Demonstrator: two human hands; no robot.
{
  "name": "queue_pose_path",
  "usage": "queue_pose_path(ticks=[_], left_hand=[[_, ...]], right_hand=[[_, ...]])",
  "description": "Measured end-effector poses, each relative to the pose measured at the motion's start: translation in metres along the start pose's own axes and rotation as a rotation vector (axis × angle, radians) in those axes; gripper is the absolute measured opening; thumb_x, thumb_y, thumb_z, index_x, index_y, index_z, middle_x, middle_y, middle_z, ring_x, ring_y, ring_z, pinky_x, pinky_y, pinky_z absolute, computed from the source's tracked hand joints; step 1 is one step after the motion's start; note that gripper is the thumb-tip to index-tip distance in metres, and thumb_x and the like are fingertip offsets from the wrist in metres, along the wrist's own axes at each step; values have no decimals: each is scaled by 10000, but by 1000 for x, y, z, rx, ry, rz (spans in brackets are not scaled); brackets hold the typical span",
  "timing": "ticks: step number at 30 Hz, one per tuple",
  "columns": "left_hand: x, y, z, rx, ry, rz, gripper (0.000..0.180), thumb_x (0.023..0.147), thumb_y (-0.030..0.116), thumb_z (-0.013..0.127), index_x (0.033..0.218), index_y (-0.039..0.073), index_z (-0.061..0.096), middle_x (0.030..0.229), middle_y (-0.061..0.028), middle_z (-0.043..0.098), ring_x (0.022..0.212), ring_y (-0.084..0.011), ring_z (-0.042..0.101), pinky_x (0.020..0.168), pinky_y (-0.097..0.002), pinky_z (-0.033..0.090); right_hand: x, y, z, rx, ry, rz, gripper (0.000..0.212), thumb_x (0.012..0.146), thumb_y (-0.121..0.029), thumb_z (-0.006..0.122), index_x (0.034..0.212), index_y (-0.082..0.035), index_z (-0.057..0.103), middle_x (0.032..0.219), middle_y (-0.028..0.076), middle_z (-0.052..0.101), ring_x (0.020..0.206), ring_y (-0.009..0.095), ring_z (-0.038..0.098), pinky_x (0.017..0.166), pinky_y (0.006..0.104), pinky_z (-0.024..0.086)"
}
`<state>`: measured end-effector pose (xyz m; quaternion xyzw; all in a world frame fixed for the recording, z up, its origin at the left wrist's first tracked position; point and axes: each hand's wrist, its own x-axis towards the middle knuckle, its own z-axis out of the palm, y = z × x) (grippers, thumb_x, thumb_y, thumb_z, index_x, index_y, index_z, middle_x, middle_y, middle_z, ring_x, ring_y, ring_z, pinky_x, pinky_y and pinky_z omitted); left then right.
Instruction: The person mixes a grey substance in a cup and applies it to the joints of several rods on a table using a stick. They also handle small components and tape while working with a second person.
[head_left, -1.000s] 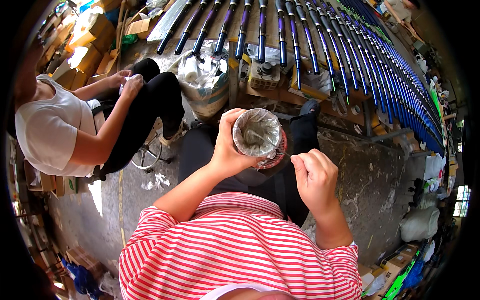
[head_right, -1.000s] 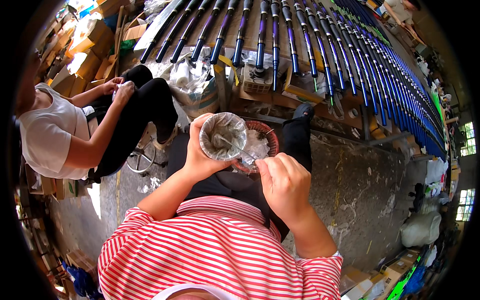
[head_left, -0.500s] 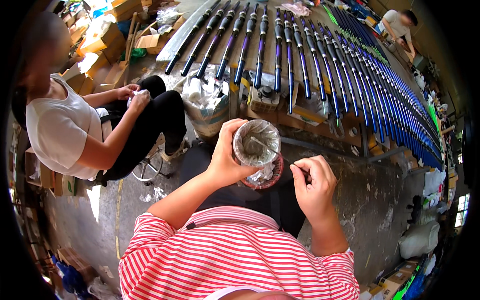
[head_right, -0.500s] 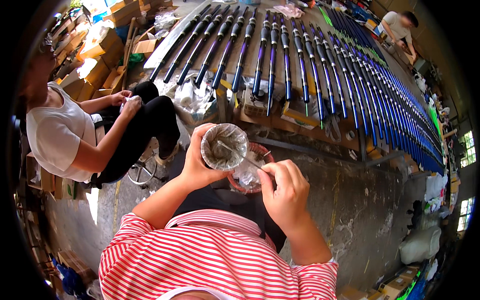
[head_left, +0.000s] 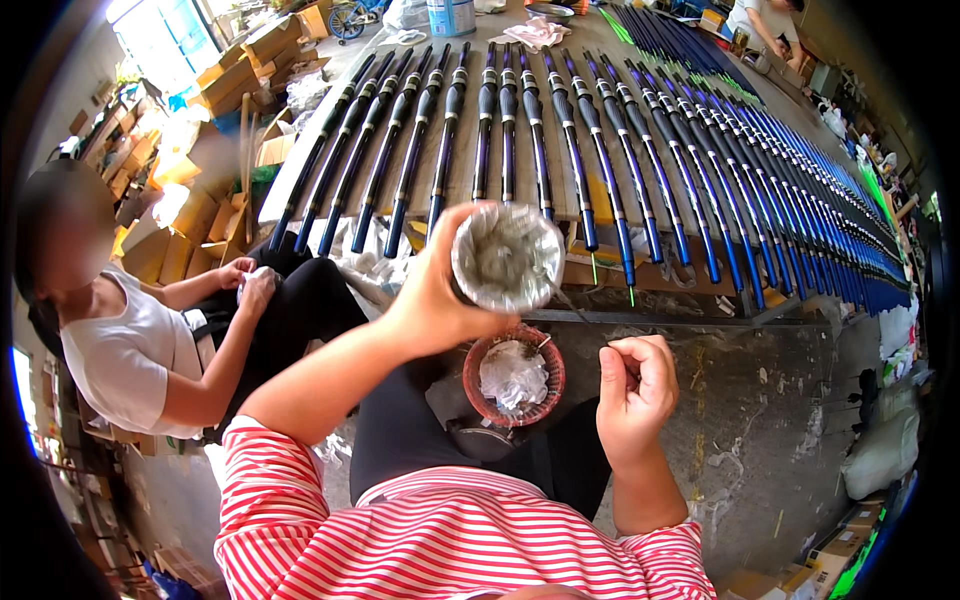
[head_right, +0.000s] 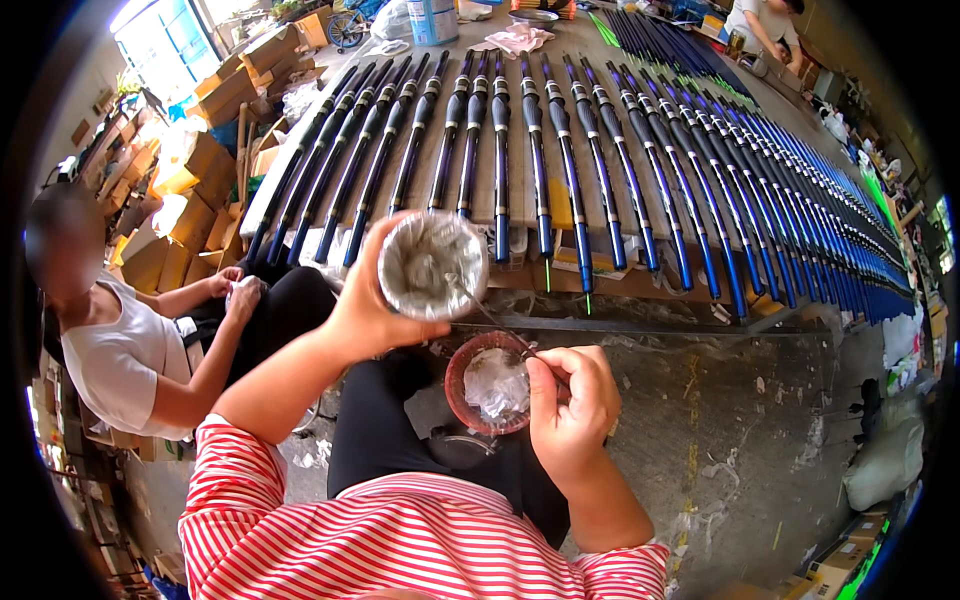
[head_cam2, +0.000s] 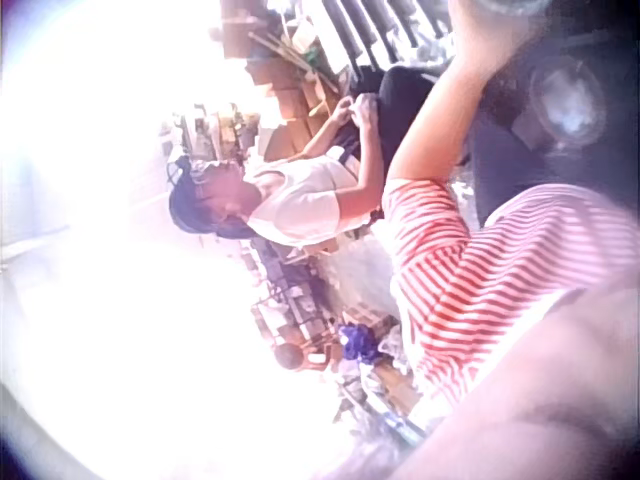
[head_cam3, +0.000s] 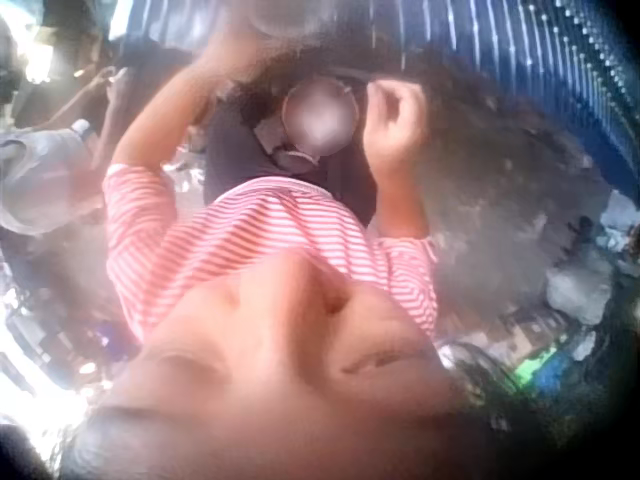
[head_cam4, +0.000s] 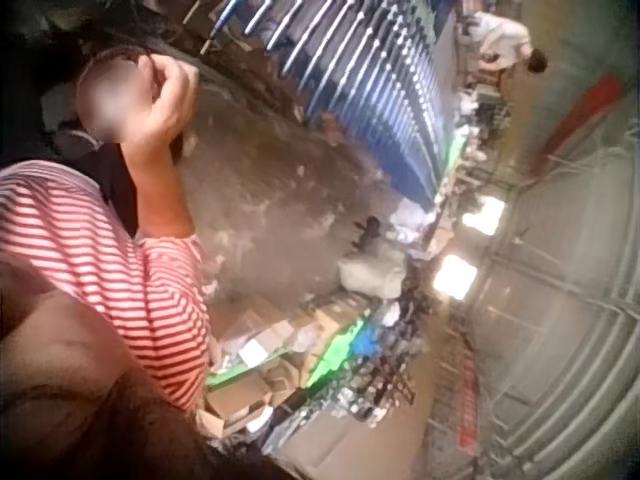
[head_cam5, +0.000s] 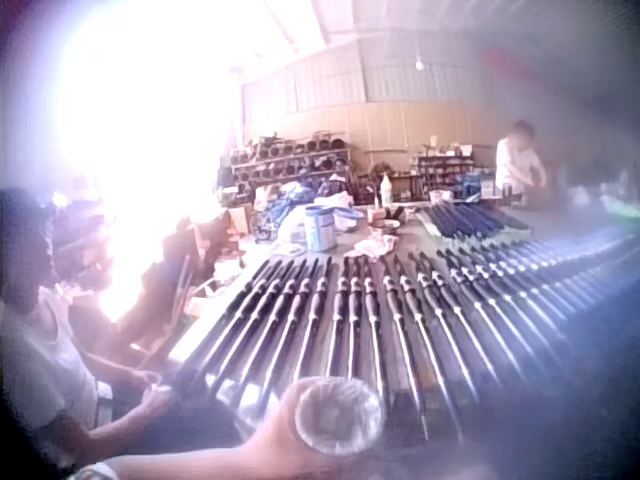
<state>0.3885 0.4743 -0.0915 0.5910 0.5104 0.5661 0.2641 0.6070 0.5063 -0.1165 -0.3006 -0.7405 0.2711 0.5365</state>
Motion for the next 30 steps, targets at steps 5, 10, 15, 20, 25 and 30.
queue_pose_path(ticks=[5,10,15,20,25,30], left_hand=[[89,-48,-37,196,82,-56,870,467,97,827,1194,60,350,1101,-85,523,1052,-176,489,927,-306,379],[132,-71,-48,527,10,-249,870,501,122,833,1210,55,334,1125,-98,510,1069,-190,486,935,-312,373],[131,-87,-62,559,-91,-297,892,525,181,828,1232,44,301,1199,-171,482,1135,-242,462,976,-351,331],[99,-37,-106,791,-46,-8,905,587,256,790,1287,51,255,1274,-147,430,1174,-315,416,977,-378,328],[20,19,-173,549,206,95,427,724,38,670,1119,20,510,1004,-67,589,975,-134,545,860,-267,416],[-72,1,-244,146,706,13,180,874,143,542,768,3,579,600,-4,535,559,-42,503,525,-171,378]], right_hand=[[18,30,5,21,25,74,124,758,15,628,822,0,524,741,48,503,569,77,477,476,184,372],[31,47,6,0,-6,150,87,816,-54,579,789,16,533,700,78,515,545,149,489,477,230,386],[40,45,12,-47,-24,153,93,826,-52,558,764,15,543,673,97,532,551,198,519,504,262,406],[33,23,41,47,-108,156,150,865,-84,518,773,31,544,668,54,531,554,98,450,504,216,361],[13,-10,86,207,-186,172,178,868,-121,536,773,29,550,686,55,571,590,89,487,538,213,380],[-14,-40,140,344,-341,209,172,852,-127,564,764,20,559,649,40,559,547,86,478,512,207,371]])
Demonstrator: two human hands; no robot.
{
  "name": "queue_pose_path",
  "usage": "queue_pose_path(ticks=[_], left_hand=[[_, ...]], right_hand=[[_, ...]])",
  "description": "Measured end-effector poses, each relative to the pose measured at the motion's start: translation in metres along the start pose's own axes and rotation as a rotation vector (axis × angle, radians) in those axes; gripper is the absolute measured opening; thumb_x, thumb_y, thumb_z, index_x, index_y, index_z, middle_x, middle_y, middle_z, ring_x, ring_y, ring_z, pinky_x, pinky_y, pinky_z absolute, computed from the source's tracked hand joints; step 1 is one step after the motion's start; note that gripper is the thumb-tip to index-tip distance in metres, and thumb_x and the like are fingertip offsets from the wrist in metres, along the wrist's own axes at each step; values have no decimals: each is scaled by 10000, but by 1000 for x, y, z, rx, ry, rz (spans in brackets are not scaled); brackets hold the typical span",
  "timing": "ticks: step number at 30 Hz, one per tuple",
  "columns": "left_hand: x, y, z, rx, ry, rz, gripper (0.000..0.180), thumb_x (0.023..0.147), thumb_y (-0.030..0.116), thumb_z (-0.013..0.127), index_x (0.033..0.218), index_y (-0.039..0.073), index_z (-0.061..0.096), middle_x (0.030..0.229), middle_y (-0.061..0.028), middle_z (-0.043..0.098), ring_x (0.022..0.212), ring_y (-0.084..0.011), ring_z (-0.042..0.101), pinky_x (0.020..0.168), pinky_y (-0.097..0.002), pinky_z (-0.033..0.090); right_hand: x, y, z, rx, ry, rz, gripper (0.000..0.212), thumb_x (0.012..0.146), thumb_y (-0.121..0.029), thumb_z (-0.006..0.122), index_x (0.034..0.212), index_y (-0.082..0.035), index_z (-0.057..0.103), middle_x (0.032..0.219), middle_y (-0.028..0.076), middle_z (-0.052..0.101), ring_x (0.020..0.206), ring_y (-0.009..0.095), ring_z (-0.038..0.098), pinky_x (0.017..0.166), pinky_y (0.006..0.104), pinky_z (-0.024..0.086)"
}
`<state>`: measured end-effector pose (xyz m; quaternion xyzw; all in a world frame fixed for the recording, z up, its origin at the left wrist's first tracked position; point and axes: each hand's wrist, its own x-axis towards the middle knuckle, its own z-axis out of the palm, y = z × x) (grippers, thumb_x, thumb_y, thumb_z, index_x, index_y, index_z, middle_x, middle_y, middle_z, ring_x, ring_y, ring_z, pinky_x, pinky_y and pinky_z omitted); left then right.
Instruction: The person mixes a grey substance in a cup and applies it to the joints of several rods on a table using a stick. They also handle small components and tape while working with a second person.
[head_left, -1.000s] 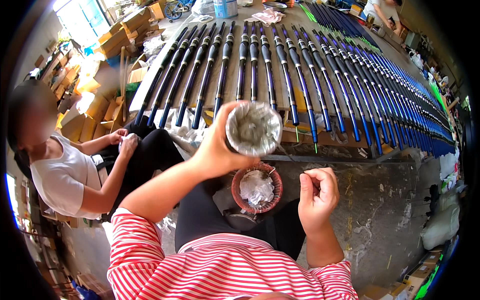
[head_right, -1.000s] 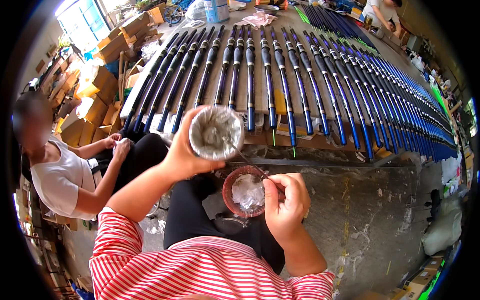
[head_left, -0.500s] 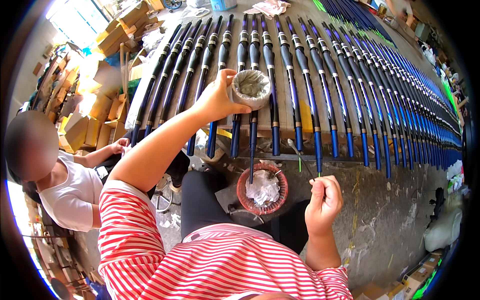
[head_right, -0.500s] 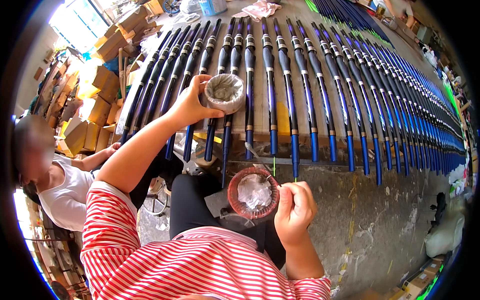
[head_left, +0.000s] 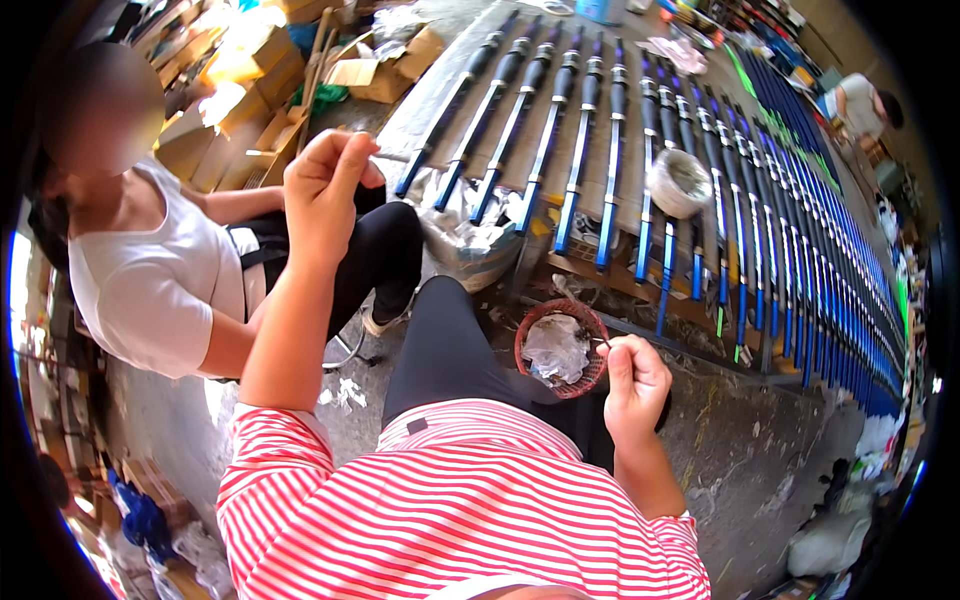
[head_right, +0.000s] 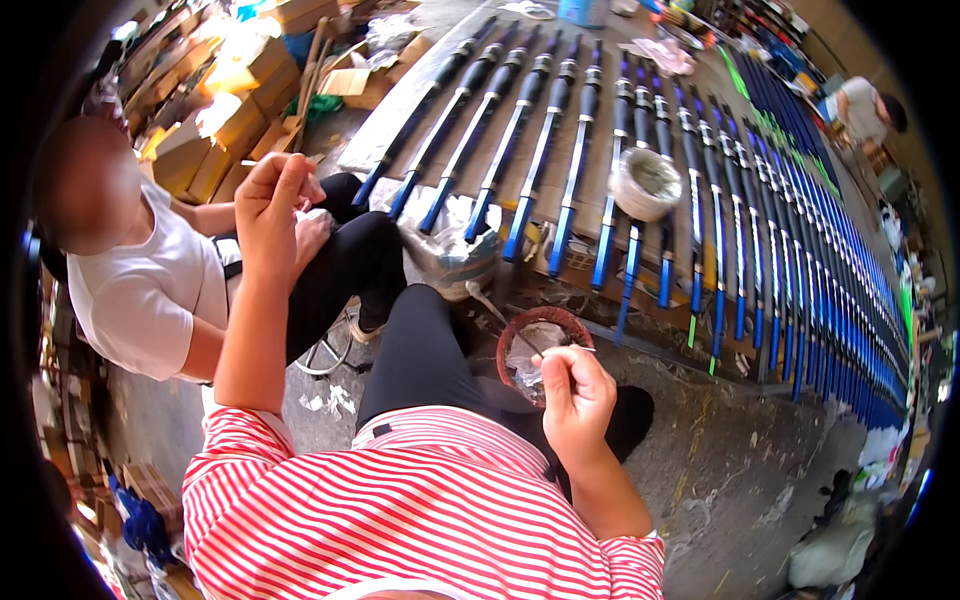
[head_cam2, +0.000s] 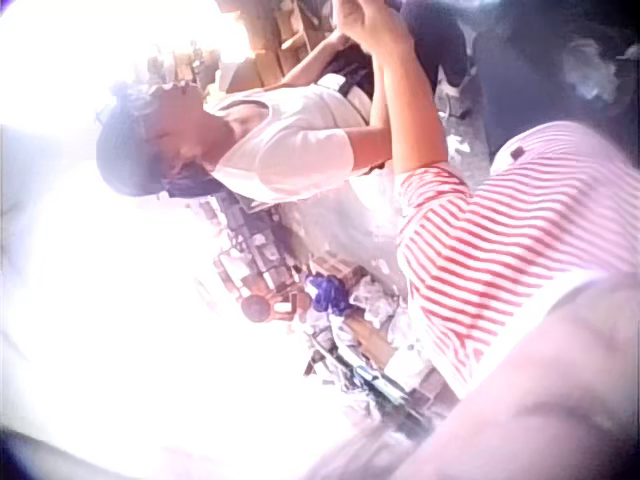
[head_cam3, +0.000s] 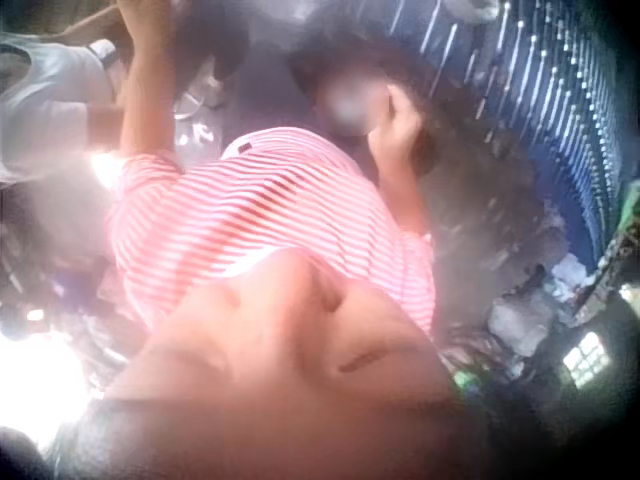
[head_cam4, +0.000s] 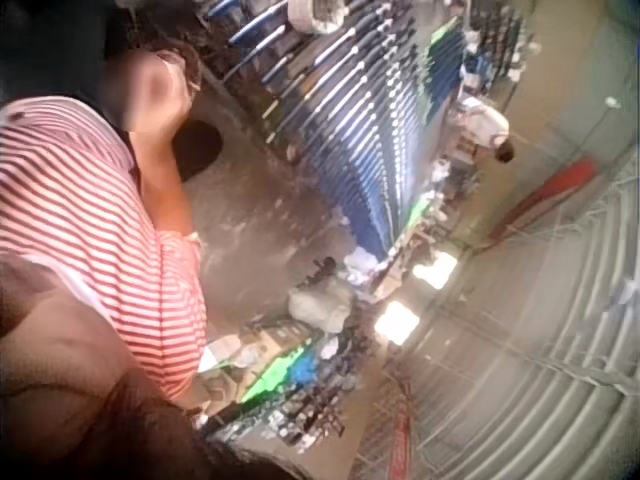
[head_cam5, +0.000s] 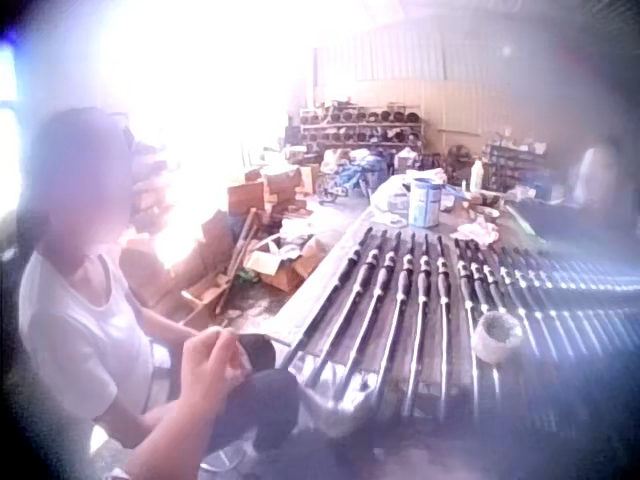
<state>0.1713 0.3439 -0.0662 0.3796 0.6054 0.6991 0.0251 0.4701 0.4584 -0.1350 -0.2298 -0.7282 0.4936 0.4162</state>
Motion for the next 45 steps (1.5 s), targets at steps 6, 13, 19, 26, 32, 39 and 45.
queue_pose_path(ticks=[6,13,19,26,32,39,45], left_hand=[[-33,-104,-39,13,215,-244,291,885,240,524,680,35,533,554,11,495,512,-42,482,481,-173,364],[-6,-147,-25,-708,-38,-815,358,882,321,494,964,-20,564,851,-120,616,732,-197,613,663,-296,505],[17,-155,-12,-902,-184,-973,321,869,314,516,917,2,571,784,-92,609,689,-183,604,631,-300,505],[16,-162,-13,-928,-169,-981,261,864,223,534,878,-37,540,690,-80,585,544,-154,573,559,-280,488],[9,-161,-17,-965,-220,-953,252,867,201,517,912,-47,534,682,-86,577,576,-156,569,565,-290,482],[4,-161,-20,-1030,-242,-932,271,879,201,493,936,-61,530,689,-86,555,587,-147,541,564,-278,468],[5,-160,-17,-963,-204,-927,302,865,234,530,949,-56,533,696,-74,537,603,-139,528,555,-245,449]], right_hand=[[-5,19,48,-34,-141,40,184,835,-135,592,759,32,585,628,50,533,550,104,476,522,211,372],[29,50,95,-9,-295,144,161,818,-124,614,800,36,612,663,65,564,589,98,495,544,208,374],[58,71,137,124,-258,211,181,838,-148,600,829,32,621,650,12,543,579,67,482,547,199,375],[73,85,154,128,-273,253,153,833,-119,603,821,32,622,618,-11,498,518,38,431,502,183,341],[77,85,159,195,-281,327,165,813,-124,627,788,38,607,698,39,549,632,68,464,646,220,427],[75,84,163,164,-287,329,165,811,-116,628,783,45,605,707,52,554,644,89,473,641,216,410],[75,84,163,156,-301,335,153,808,-104,629,791,46,605,711,56,557,648,89,471,620,202,385]])
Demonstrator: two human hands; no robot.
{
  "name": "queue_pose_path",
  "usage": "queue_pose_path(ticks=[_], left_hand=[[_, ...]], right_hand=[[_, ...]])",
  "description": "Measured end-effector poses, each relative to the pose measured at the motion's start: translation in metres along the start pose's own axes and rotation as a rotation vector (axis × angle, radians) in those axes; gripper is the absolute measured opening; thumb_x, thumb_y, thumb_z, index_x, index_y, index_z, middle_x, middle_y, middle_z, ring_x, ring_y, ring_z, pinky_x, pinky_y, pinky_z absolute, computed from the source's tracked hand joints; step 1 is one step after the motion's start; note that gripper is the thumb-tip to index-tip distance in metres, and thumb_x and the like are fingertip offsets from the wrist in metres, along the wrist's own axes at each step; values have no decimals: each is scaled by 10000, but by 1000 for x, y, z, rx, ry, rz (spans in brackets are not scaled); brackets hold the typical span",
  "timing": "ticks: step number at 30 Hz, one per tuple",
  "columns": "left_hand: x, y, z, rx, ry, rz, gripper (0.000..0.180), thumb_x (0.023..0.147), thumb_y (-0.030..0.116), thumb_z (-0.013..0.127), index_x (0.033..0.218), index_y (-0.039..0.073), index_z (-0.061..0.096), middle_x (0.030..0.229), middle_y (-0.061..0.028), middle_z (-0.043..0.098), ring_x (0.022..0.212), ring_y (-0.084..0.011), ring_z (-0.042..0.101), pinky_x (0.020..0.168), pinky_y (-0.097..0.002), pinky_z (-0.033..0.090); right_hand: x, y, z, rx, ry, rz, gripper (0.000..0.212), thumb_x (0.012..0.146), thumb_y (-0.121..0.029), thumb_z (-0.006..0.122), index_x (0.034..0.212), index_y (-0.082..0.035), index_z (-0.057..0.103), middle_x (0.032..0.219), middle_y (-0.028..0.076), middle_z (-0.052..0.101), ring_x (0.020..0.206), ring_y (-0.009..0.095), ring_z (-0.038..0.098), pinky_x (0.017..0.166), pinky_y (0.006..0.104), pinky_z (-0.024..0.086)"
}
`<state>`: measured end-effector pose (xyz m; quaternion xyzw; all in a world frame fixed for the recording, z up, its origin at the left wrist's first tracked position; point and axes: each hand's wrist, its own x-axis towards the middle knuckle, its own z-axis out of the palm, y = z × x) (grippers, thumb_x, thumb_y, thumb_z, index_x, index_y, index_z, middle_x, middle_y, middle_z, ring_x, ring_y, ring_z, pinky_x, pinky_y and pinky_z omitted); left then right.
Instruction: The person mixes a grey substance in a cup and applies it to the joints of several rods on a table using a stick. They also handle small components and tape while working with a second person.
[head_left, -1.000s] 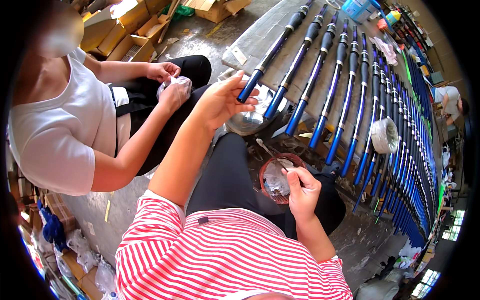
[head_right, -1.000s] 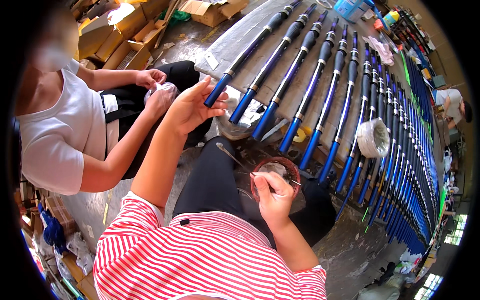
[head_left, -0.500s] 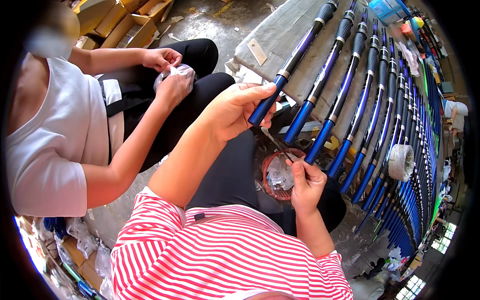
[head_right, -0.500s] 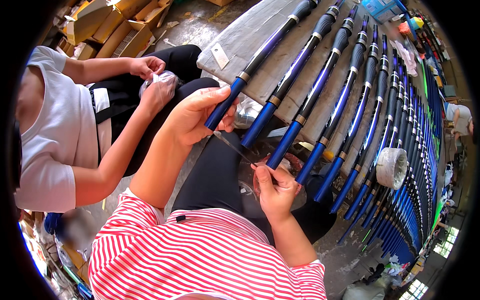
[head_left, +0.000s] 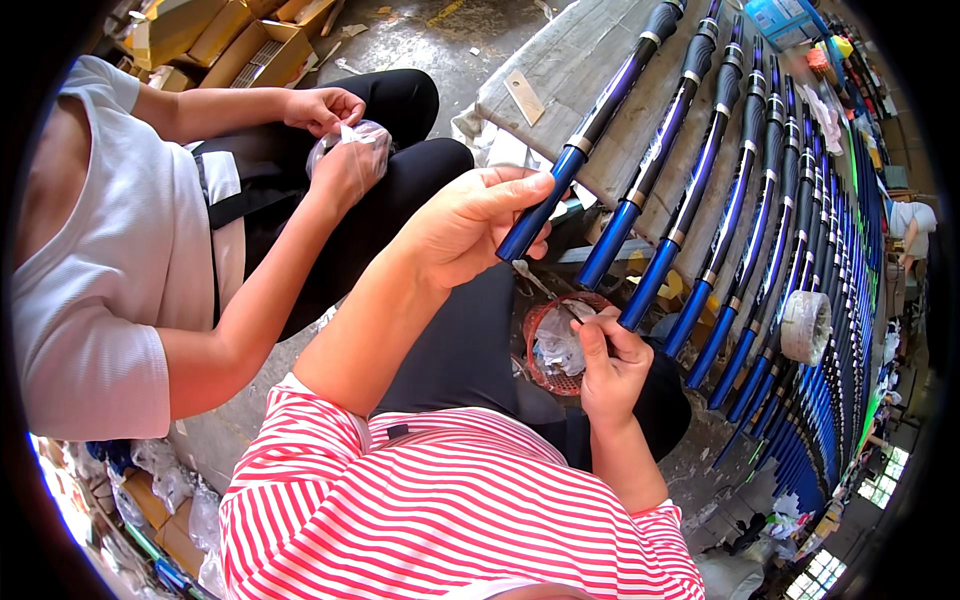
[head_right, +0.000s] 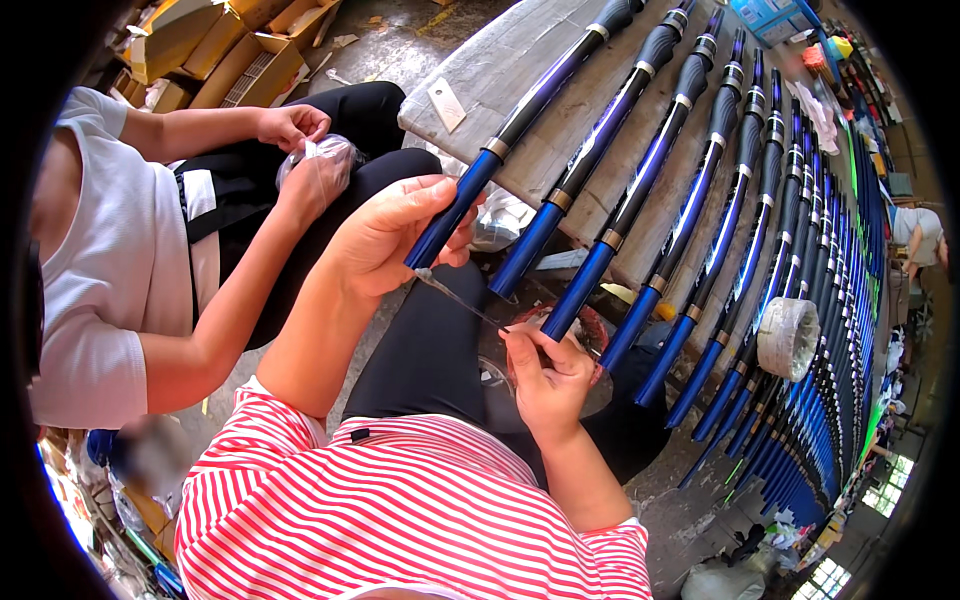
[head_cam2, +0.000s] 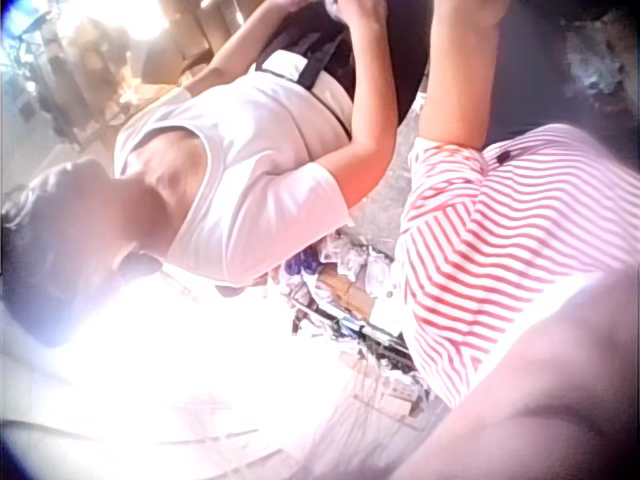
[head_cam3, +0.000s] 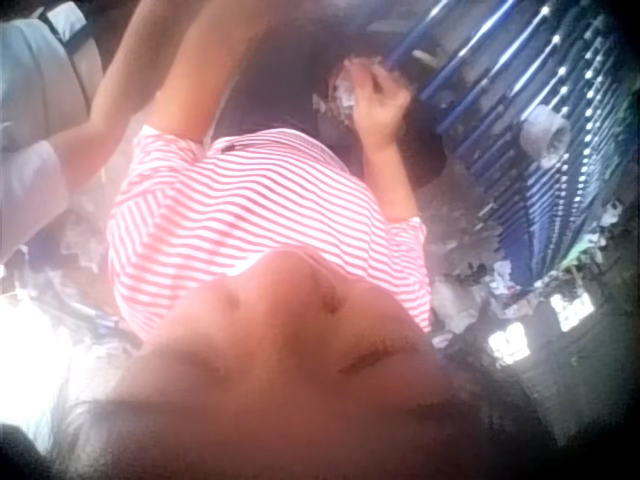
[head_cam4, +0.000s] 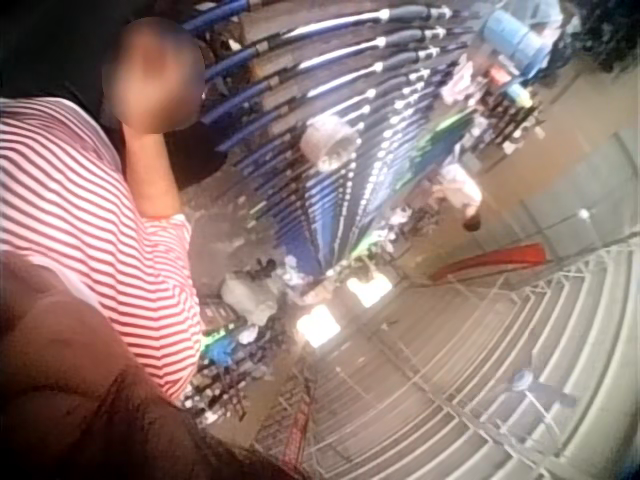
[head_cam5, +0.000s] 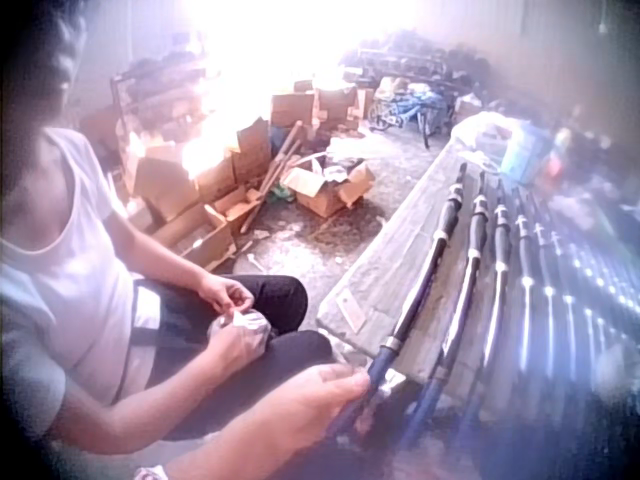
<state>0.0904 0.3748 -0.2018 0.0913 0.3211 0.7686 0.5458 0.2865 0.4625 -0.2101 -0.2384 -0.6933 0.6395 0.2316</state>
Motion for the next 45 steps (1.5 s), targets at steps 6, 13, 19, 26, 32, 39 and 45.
queue_pose_path(ticks=[6,13,19,26,32,39,45], left_hand=[[1,-1,-3,-27,-43,8,313,853,225,548,973,-64,532,710,-78,547,600,-146,529,548,-241,441],[0,2,1,-75,-6,-3,314,872,186,510,1029,-85,515,764,-100,571,603,-150,539,553,-234,449],[3,-1,-8,-100,-100,0,307,892,174,462,1043,-92,497,803,-120,575,659,-157,568,588,-251,500],[3,2,-1,-123,-49,-32,314,898,174,453,1069,-87,490,809,-112,568,660,-162,563,600,-239,486],[6,-3,-9,-128,-119,0,324,907,179,425,1083,-87,483,833,-121,573,673,-171,571,621,-240,496],[8,-4,-4,-224,-83,12,272,870,161,512,994,-77,554,756,-117,616,620,-172,625,596,-250,525],[5,2,4,-150,-13,-39,371,908,223,437,1112,-85,468,808,-96,568,644,-164,545,618,-253,499]], right_hand=[[-1,4,0,1,24,-19,134,798,-86,638,806,43,603,718,51,548,643,83,460,603,197,371],[-2,1,-2,13,19,-1,135,795,-84,640,799,45,597,718,47,540,642,80,456,597,197,367],[0,0,0,20,26,14,127,791,-71,641,804,48,599,727,49,544,655,84,467,604,197,369],[0,4,-3,14,23,2,112,792,-61,637,821,40,600,749,57,554,670,89,480,621,201,381],[0,6,-2,50,29,32,116,790,-71,642,832,29,601,775,61,561,686,92,492,635,203,382],[1,5,-1,51,34,38,126,787,-83,648,839,21,598,775,48,553,683,79,479,625,193,368],[2,9,-2,22,27,14,127,787,-87,650,838,15,596,766,32,541,664,64,458,597,187,346]])
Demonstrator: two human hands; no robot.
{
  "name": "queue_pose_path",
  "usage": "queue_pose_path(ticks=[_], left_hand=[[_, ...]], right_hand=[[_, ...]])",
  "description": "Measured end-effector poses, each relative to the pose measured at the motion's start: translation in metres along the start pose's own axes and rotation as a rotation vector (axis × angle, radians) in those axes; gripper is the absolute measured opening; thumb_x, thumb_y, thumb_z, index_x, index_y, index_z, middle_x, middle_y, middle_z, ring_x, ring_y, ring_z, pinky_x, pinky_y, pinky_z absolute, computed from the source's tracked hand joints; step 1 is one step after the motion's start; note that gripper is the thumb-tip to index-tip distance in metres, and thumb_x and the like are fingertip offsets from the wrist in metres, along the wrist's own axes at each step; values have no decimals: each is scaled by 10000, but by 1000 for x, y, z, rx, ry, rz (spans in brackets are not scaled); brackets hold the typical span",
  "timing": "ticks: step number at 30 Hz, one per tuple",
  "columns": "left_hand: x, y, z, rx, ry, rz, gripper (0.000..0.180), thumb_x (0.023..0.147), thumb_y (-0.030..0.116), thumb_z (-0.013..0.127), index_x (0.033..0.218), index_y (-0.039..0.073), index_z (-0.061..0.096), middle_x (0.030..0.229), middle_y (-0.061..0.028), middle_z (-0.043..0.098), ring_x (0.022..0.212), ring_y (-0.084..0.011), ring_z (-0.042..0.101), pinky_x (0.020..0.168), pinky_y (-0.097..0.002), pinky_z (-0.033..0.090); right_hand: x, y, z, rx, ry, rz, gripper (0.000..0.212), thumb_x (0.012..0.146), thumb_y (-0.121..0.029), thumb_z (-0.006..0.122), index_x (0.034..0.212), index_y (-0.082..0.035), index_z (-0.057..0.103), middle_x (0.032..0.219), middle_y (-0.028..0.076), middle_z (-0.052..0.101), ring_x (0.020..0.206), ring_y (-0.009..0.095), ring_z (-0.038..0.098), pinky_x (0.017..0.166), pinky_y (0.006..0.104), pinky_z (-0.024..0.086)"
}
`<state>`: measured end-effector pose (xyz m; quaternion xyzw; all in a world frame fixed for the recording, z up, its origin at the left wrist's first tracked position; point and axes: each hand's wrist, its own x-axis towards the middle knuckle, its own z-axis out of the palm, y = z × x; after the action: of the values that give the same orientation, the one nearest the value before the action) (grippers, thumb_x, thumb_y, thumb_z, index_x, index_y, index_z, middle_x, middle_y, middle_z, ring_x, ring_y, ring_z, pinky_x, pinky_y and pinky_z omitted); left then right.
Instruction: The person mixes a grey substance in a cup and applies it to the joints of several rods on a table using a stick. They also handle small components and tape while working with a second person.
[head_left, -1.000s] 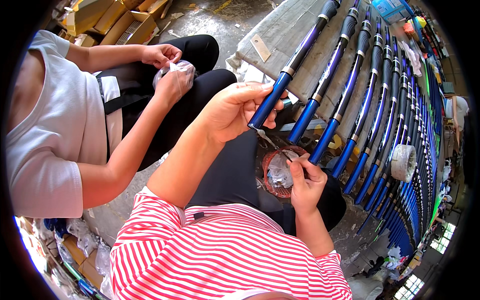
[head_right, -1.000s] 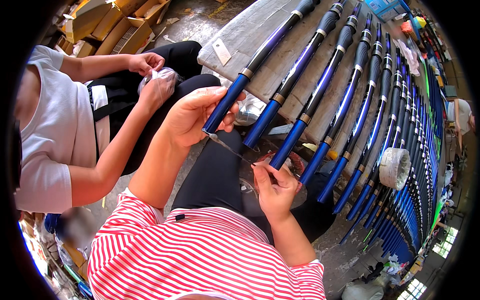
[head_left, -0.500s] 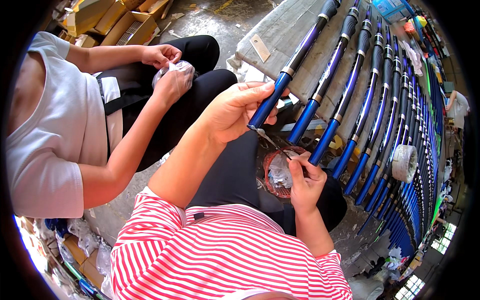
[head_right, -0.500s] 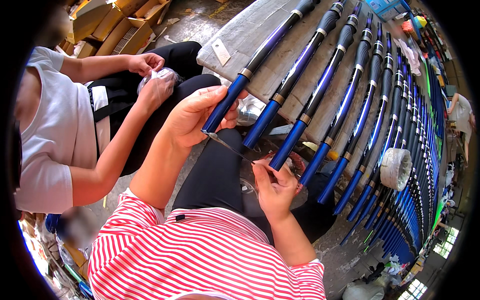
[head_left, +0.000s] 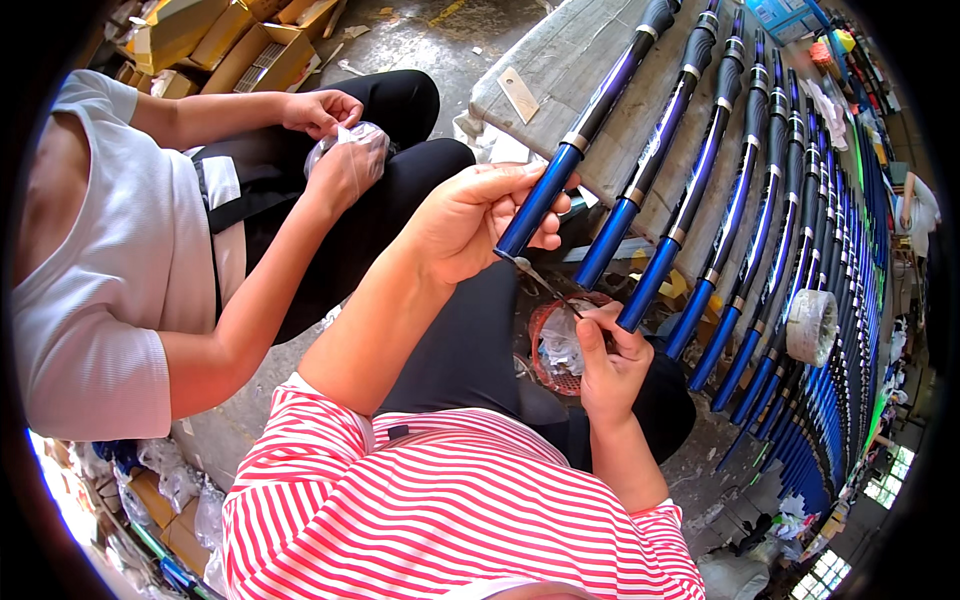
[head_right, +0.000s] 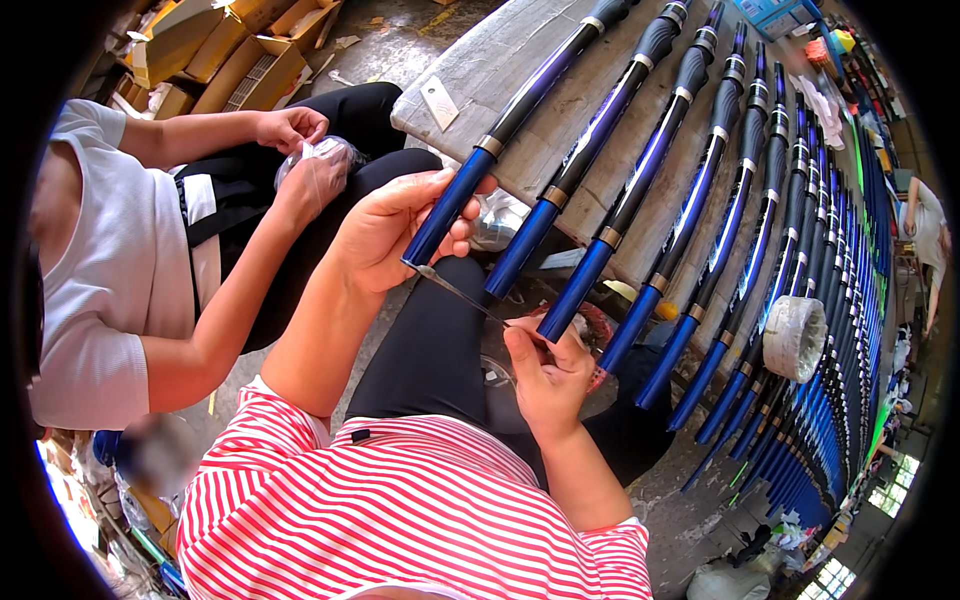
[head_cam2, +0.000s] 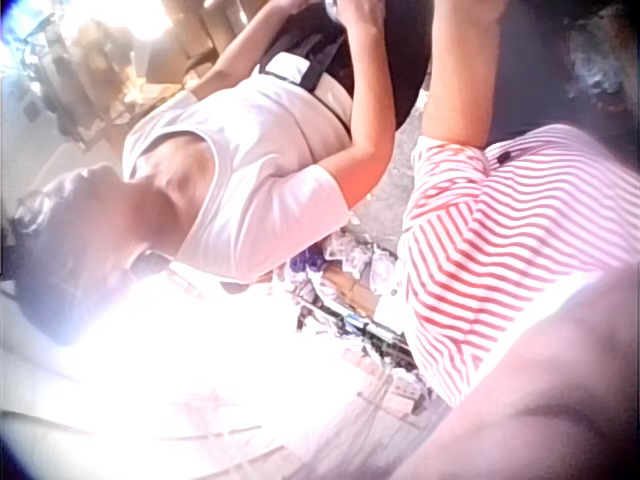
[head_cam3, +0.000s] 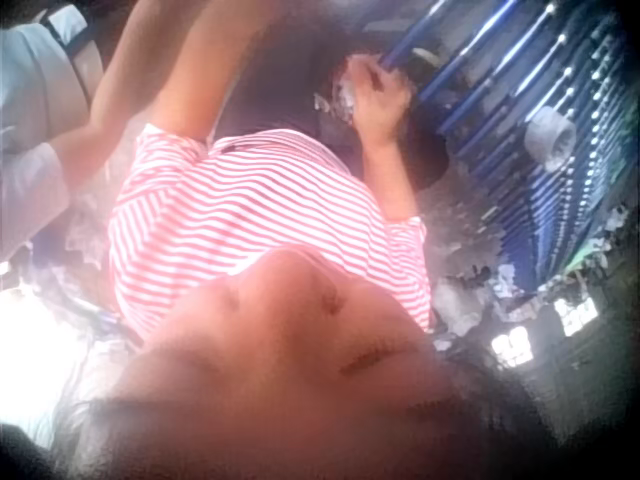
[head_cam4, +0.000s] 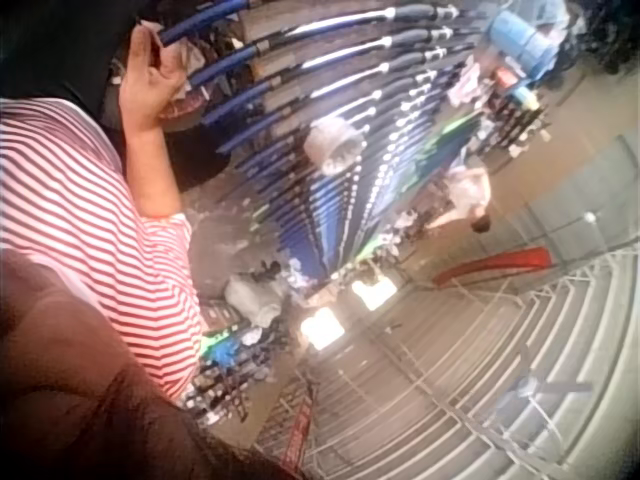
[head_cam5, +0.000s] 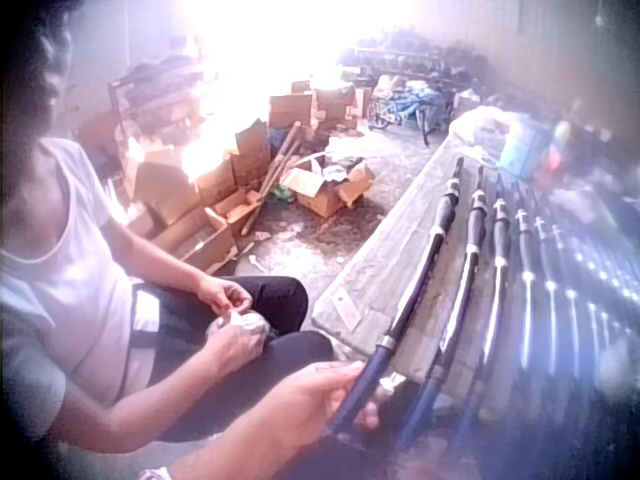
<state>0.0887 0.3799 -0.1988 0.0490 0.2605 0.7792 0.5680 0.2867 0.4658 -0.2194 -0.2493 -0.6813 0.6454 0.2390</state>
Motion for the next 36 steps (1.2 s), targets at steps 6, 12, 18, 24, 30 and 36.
queue_pose_path(ticks=[6,12,18,24,30,36], left_hand=[[6,-6,-17,-13,-195,48,407,911,234,421,1141,-101,433,817,-112,567,675,-185,576,661,-271,533],[4,-5,-10,-131,-126,-27,411,912,236,414,1144,-102,430,842,-124,570,727,-198,575,694,-304,519],[6,-8,-13,-194,-185,6,355,914,187,413,1101,-112,460,869,-157,605,758,-214,632,691,-304,543],[11,-16,-24,-258,-299,-10,435,918,238,396,1194,-98,377,895,-146,585,835,-243,581,773,-338,499],[5,-13,-9,-220,-202,-69,446,928,283,365,1171,-86,422,929,-149,594,851,-268,596,787,-350,489],[-9,-41,-73,138,301,8,323,907,259,426,984,-18,573,793,-71,619,740,-191,611,712,-313,500]], right_hand=[[2,2,2,22,0,-64,120,762,-47,671,856,4,615,778,7,575,661,40,509,576,146,384],[2,7,-2,7,5,-70,117,761,-44,671,854,-1,615,796,8,574,675,43,518,577,145,385],[1,4,-1,10,18,-56,115,764,-59,671,848,-2,617,794,7,559,670,46,513,578,151,383],[0,4,-3,-47,30,-16,140,771,-93,669,828,17,603,787,17,563,690,58,497,623,185,392],[-12,26,-30,-117,29,-10,66,752,-15,650,794,13,608,732,27,546,666,75,515,588,185,401],[-60,78,-118,-277,62,57,70,756,-22,638,794,24,602,717,13,549,644,68,500,594,193,394]])
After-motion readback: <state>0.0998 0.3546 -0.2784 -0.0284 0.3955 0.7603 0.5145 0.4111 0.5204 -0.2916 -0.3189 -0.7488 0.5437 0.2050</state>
